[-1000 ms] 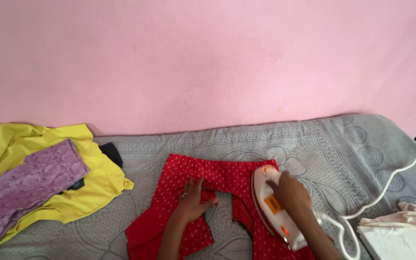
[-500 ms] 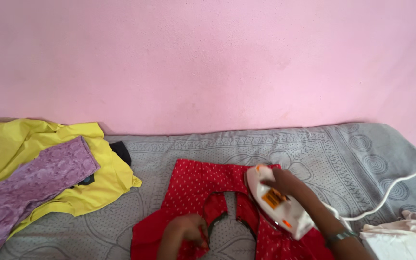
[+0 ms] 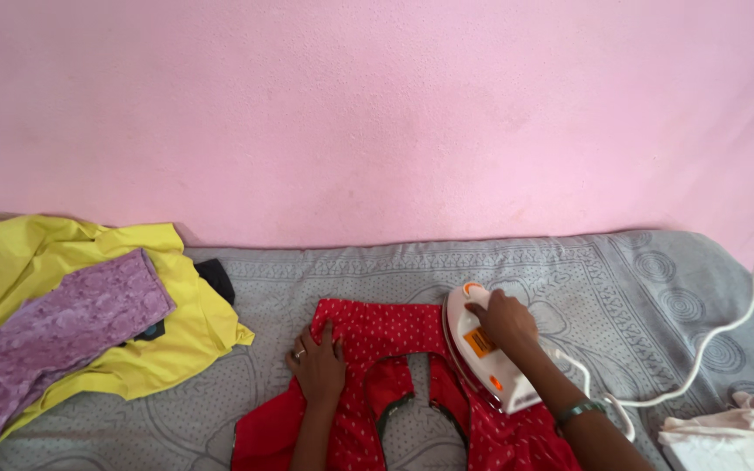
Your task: The person irons several small garments on a bed, including a purple top, a red polka-dotted top, and a green striped top. They smooth each item, apply the iron, and set the finished pieces aside.
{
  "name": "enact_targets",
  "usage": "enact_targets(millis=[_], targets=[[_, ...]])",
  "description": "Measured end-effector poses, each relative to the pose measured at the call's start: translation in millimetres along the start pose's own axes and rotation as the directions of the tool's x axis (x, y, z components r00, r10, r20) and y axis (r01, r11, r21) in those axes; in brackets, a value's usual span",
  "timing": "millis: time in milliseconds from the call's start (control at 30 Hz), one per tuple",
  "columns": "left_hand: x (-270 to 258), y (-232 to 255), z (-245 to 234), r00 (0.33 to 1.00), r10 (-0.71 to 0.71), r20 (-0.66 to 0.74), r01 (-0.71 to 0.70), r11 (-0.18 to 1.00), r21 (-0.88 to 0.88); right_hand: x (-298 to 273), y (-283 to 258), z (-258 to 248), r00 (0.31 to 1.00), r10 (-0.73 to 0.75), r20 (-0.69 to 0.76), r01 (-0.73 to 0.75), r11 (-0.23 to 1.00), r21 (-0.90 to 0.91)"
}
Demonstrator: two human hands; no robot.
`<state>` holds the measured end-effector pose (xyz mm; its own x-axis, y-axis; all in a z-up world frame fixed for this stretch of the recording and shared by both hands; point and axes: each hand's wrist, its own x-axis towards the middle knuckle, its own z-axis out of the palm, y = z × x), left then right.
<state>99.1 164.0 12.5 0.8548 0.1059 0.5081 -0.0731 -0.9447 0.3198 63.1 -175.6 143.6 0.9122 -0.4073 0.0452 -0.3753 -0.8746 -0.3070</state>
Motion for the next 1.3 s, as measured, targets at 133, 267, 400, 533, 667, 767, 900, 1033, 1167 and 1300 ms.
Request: enact_targets(millis=[133,267,400,533,667,767,900,1033,1167,1300], targets=[[3.4,-7.3,-13.6,0.993,-0.058,0.101,0.074,0.984,-0.163,39.5,3.2,22.3,0.999,-0.033,0.020,0.032,0.998,0.050],[14.8,-8.5,-24.6,0.978,-0.070,0.196,0.113,0.970,-0.216,39.7,18.5,18.2,0.952,-0.150,0.268,0.104,0.978,0.179],[26.3,-21.6,-22.3,0.988,0.006,0.152,0.034,0.964,-0.263,-22.1,47.1,-7.1,0.891,-0.278,0.358,0.222,0.956,0.192],[33.2,-26.4,-25.8,0.985,0.034,0.169,0.011,0.966,-0.257,-126.9,59.2,-31.7,0.902,-0.118,0.415,0.086,0.992,0.095],[40.2,-29.4,-31.1,0.980,0.038,0.194,0.011,0.969,-0.246,-169.5,53.8,-45.0,0.944,0.059,0.324,-0.059,0.998,-0.011],[28.4,-25.8,-31.0,0.983,0.003,0.183,0.026,0.987,-0.158,-177.8,64.6,-28.8,0.985,0.079,0.154,-0.065,0.994,-0.093],[9.0,-15.9,-23.4,0.996,0.089,0.001,-0.089,0.996,-0.014,-123.1,68.3,-9.5,0.996,0.069,0.055,-0.068,0.998,-0.011],[8.6,-23.8,-14.0,0.991,0.102,0.086,-0.103,0.994,0.017,-42.0,41.8,5.3,0.997,-0.068,-0.036,0.068,0.998,0.001],[9.5,-28.4,-8.8,0.990,0.088,0.112,-0.084,0.996,-0.038,-4.1,14.9,-16.9,0.964,-0.213,0.161,0.211,0.977,0.027],[11.6,-28.6,-5.4,0.986,0.066,0.154,-0.060,0.997,-0.042,-2.3,-4.4,-37.7,0.716,-0.657,0.235,0.691,0.714,-0.110]])
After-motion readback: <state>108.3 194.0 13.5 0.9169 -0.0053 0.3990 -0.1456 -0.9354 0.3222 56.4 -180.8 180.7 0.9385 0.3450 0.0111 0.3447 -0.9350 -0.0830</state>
